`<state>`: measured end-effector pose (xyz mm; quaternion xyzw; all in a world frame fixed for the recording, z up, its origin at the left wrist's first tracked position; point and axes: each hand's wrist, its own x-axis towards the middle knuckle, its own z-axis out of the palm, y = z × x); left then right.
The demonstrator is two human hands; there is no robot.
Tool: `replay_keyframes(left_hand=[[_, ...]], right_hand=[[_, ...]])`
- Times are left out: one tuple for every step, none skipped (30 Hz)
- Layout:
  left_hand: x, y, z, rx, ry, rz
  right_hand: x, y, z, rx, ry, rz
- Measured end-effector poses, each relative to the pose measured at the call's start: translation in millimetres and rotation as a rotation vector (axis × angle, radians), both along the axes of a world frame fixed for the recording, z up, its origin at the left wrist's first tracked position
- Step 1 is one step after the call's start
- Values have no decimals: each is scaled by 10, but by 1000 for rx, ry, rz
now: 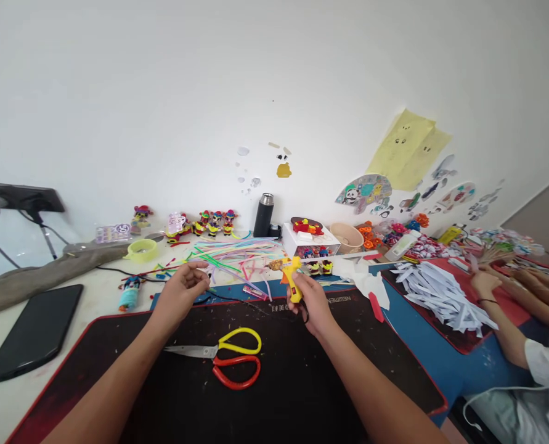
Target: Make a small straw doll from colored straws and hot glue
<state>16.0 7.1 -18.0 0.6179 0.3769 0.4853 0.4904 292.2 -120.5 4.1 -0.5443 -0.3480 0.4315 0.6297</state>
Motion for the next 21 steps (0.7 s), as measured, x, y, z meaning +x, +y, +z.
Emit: replay_keyframes(left_hand=[[3, -5, 2, -11, -8, 0], [5, -11, 6, -23, -16, 0], [7, -18, 11, -36, -25, 1], [9, -25, 15, -48, -33, 2], [11, -31, 20, -59, -42, 4], [13, -37, 24, -69, -51, 5], [14, -42, 28, -79, -61, 6], [15, -45, 34, -88, -70, 6], [15, -48, 41, -97, -81, 8], [15, -51, 51, -107, -95, 12], [14, -53, 62, -115, -111, 21], [12, -55, 74, -123, -128, 33], [10, -58, 86, -129, -145, 46], [8, -61, 97, -133, -161, 60], [5, -63, 105, -135, -173, 72], [3, -65, 110, -138, -183, 79], [1, -66, 111, -141, -193, 84], [0, -66, 110, -144, -204, 90], [0, -65, 106, -146, -215, 95], [1, -64, 102, -150, -227, 102], [3, -63, 98, -154, -237, 110]], right_hand=[[-36, 30, 18, 21, 94, 10], [-70, 62, 24, 35, 181, 32], [-105, 98, 18, 44, 258, 66], [-141, 136, 3, 48, 326, 109], [-178, 175, -18, 49, 384, 158], [-219, 216, -42, 49, 431, 205], [-263, 257, -66, 48, 469, 251], [-310, 299, -87, 45, 500, 291], [-361, 341, -103, 43, 528, 325], [-413, 384, -112, 33, 547, 361], [-467, 429, -115, 15, 559, 399], [-521, 475, -112, -13, 566, 449], [-576, 523, -104, -34, 569, 499], [-631, 572, -93, -37, 567, 534], [-686, 621, -84, -28, 567, 555], [-739, 666, -79, 1, 571, 543], [-790, 707, -81, 17, 559, 542], [-836, 740, -93, 29, 540, 535], [-875, 765, -113, 38, 516, 522], [-904, 778, -142, 40, 490, 511], [-923, 781, -176, 38, 463, 502]])
